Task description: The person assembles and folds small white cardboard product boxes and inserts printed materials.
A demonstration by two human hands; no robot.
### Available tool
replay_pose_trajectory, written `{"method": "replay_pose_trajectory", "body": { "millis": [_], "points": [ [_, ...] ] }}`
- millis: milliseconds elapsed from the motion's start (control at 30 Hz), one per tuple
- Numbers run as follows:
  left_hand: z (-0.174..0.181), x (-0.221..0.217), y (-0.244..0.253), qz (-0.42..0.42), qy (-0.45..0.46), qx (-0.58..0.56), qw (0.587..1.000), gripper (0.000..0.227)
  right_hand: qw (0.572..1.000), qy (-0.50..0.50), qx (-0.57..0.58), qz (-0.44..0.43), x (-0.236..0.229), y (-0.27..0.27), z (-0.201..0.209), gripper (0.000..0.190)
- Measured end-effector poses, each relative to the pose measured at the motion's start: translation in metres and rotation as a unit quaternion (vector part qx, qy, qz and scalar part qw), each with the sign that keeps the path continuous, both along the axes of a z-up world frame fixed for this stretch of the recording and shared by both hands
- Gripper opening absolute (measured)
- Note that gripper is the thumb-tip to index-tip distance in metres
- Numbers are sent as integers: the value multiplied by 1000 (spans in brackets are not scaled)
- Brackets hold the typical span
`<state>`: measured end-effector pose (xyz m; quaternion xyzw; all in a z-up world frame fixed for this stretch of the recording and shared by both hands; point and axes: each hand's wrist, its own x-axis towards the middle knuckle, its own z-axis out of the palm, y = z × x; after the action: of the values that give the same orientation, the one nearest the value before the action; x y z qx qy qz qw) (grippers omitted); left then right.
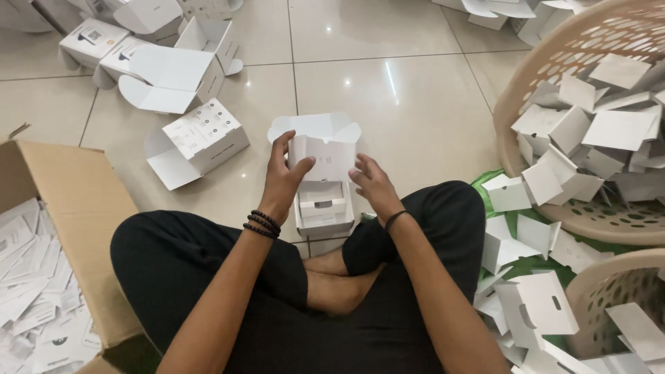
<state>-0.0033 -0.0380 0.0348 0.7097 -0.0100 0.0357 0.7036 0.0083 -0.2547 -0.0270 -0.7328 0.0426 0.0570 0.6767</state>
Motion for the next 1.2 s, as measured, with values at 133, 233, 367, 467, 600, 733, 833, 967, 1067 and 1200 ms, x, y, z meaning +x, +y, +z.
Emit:
{"method": "replay_pose_trajectory", "body": {
  "millis": [133, 233, 367, 467, 600, 733, 833, 967, 1067, 1200],
  "points": [
    [-26, -2, 10, -28, 130, -29, 991, 87, 995, 43, 16, 89, -14, 23, 0, 62],
    [-53, -1, 4, -48, 120, 9, 992, 88, 995, -32, -67, 65, -23, 26, -3, 64],
    [-108, 9, -4, -30, 64, 139, 988, 81, 977, -85, -194, 29, -25, 23, -12, 66],
    [-144, 18, -7, 1, 33, 252, 967, 76, 956, -123, -266, 34, -24, 20, -16, 67],
    [-158, 19, -6, 34, 63, 340, 938, 71, 939, -99, -328, 40, -26, 23, -13, 69],
    [-155, 15, -10, 39, 93, 345, 933, 74, 910, -51, -407, 52, -26, 23, -20, 68],
    [-142, 12, -13, 29, 111, 320, 941, 78, 902, -67, -425, 40, -26, 21, -25, 77],
    [-116, 0, -16, 17, 24, 270, 962, 83, 903, -117, -409, 51, -31, 21, -22, 73],
    [-82, -10, -16, -24, -7, 149, 989, 87, 920, -125, -371, 35, -29, 15, -24, 72],
    [-59, -17, -15, -60, 38, 47, 996, 91, 933, -144, -330, 2, -24, 10, -25, 69]
  ]
}}
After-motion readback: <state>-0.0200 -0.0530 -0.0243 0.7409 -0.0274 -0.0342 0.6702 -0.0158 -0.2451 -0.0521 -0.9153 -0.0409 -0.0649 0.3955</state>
